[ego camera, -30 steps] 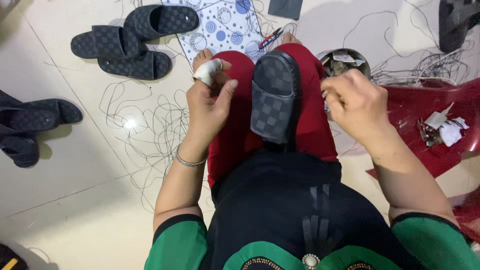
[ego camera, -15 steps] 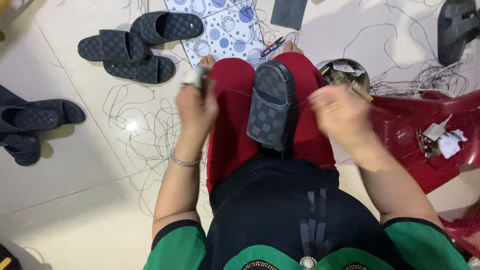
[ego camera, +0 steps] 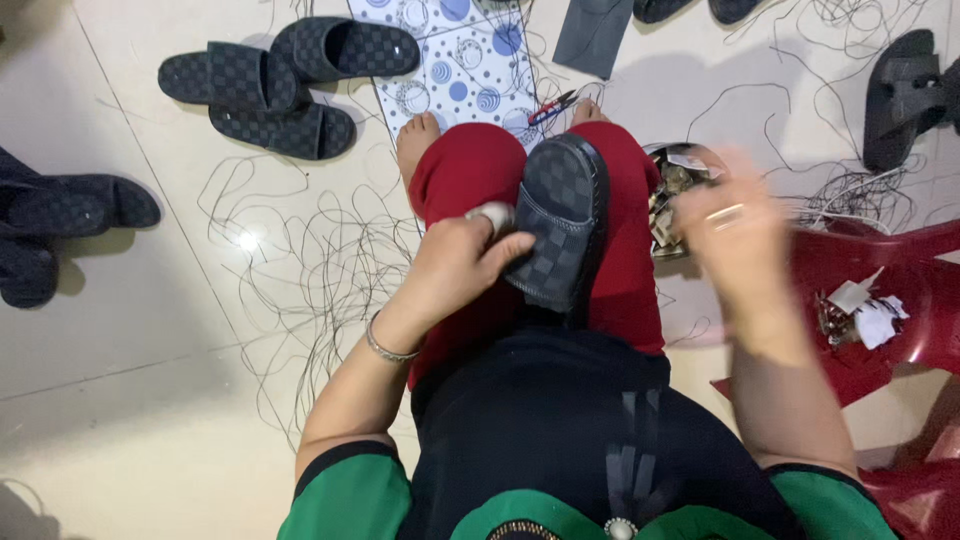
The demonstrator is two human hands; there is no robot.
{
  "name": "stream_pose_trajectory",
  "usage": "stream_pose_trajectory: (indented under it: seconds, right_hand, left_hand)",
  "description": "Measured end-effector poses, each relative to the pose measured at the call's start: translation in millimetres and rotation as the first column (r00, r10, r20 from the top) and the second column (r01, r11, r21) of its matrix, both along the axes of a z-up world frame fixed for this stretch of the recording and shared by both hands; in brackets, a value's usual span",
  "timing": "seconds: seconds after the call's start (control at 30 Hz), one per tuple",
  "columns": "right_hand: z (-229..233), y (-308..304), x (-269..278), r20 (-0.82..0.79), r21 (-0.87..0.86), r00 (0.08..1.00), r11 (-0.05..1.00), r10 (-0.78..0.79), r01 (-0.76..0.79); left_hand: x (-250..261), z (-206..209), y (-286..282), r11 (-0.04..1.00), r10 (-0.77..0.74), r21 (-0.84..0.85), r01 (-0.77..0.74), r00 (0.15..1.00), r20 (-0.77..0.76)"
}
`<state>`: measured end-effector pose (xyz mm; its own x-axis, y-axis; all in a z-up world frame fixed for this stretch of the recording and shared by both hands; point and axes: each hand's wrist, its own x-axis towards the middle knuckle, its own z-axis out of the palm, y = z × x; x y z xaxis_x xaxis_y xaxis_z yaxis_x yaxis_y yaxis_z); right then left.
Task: The person is sewing the sole of a checkered slipper using a needle and thread. They pull the thread through the material around the edge of the shoe by hand while sitting among many other pairs of footwear.
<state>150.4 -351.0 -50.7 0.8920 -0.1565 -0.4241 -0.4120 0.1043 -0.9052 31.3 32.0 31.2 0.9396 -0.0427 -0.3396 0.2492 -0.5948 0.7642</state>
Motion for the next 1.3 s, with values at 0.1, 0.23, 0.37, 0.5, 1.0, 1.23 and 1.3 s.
stream_pose_trajectory:
  seconds: [0.1,0.23,0.37,0.5,1.0,1.23,1.3]
  right_hand:
    - [66.7,96.2,-48.0,0.176,-0.644,0.592,0.547,0.786,-0.535]
    - [77.1,102.2,-46.1,0.212,-0.575,0.495,0.518,0.842,-0.634]
    - [100.9,127.0,-55.6,0.381,-0.291,0.591,0.699,0.711,-0.653]
    - [84.0,142.7,-63.4,0.427,0.1,0.752,0.8,0.502,-0.591]
    - [145.3,68.9,-26.2,-0.031,-0.816,0.539,0.29,0.842,-0.499]
    - [124.9,84.0,-37.1,-0.078,-0.892,0.129,-0.011,0.989,-0.453]
    - [125.9,83.5,-38.0,-0.09,-0.894,0.134,-0.021,0.987,-0.447]
  left_hand:
    - [1.5,19.6,-0.7,0.986,-0.168,0.014,0.168,0.986,-0.025]
    - [3.6,9.7,-4.6,0.74,-0.014,-0.634,0.222,0.949,0.316]
    - [23.0,-12.5,-12.1,0.956,-0.098,0.263,-0.13,0.705,0.703]
    - [29.1,-44.8,-5.9,0.94,-0.183,0.304,-0.156,0.52,0.834]
    - [9.3,-9.1,97.4,0.921,0.284,0.2,-0.336,0.926,0.247]
    - [60.7,14.6,20.7,0.956,-0.264,0.009,0.293,0.846,0.464]
    - [74.9,13.2,9.7,0.91,-0.388,0.045,0.413,0.807,0.445]
